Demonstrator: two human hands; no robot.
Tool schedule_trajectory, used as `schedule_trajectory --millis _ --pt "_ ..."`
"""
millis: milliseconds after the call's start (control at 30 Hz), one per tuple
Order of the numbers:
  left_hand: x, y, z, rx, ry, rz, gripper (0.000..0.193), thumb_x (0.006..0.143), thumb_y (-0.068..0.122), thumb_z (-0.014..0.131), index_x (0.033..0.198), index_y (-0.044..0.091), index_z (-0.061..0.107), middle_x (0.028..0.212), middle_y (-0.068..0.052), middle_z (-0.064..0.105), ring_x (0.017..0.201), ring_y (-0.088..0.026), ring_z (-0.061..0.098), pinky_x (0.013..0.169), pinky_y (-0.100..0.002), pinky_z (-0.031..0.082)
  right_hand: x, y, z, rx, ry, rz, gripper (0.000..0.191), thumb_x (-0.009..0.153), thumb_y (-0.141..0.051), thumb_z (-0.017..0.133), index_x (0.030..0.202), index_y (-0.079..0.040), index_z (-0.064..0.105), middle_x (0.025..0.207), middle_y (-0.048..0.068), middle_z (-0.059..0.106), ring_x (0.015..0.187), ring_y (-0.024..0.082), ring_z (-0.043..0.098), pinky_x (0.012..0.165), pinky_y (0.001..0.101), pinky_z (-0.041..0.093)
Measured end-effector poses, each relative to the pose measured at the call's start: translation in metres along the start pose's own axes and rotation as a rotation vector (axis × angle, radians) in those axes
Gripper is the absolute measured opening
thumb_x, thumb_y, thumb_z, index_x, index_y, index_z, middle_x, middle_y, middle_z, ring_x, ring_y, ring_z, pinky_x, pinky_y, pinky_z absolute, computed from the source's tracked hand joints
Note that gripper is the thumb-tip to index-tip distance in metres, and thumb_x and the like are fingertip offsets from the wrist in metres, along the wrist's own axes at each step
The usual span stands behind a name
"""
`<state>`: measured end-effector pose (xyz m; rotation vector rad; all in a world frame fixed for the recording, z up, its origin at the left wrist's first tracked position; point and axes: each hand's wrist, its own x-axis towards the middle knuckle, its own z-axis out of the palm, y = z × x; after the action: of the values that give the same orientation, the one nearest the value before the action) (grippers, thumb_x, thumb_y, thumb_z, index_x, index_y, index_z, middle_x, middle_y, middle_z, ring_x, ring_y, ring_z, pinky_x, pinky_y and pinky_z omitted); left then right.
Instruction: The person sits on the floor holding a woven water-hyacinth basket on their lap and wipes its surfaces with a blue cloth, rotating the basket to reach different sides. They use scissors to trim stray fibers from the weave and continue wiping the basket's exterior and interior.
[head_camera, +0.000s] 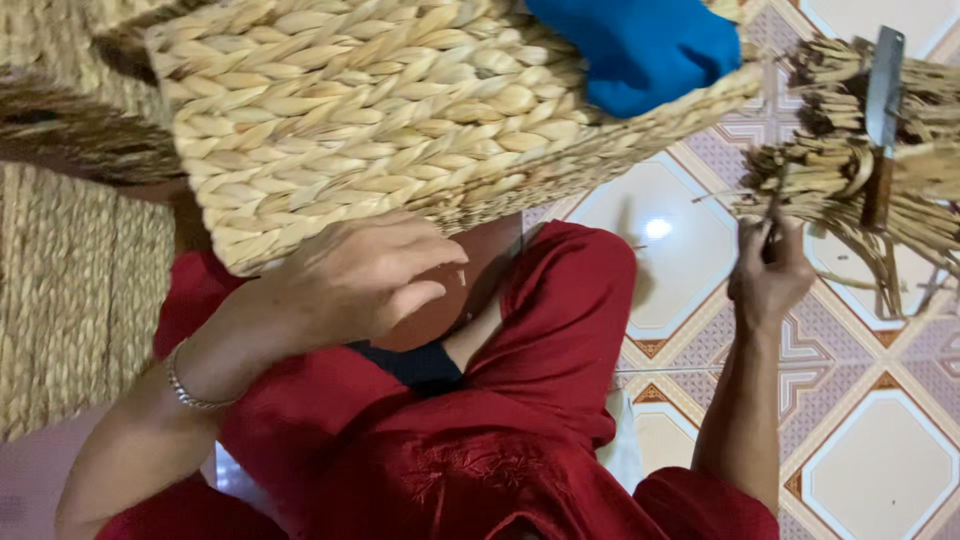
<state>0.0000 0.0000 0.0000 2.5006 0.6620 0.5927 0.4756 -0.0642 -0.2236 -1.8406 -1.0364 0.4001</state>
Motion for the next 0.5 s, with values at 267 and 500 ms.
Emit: schedule_trajectory --millis 267,500 --pt "0.03 -0.042 0.022 0.478 0.114 -0.125 0.04 0.101 0.031 0.072 0.132 0.006 0.068 0.125 -0.014 0.058 0.118 -0.029 0.049 0.1 -0.045 0.047 -0.002 0.14 -0.033 -0.935 -0.055 0.198 0.048 0.09 -0.049 0.079 0.113 -0.006 0.072 0.085 0.02 0.075 0.084 0.047 0.071 0.078 0.0581 0.053" --pt "0.044 -0.023 0.03 0.743 0.082 -0.063 0.068 0.094 0.046 0.074 0.145 0.003 0.059 0.137 -0.015 0.052 0.131 -0.031 0.046 0.107 -0.048 0.042 -0.012 0.144 -0.046 -1.011 -0.092 0.077 0.049 0.09 -0.044 0.077 0.124 -0.009 0.071 0.094 0.027 0.069 0.084 0.048 0.068 0.07 0.0577 0.052"
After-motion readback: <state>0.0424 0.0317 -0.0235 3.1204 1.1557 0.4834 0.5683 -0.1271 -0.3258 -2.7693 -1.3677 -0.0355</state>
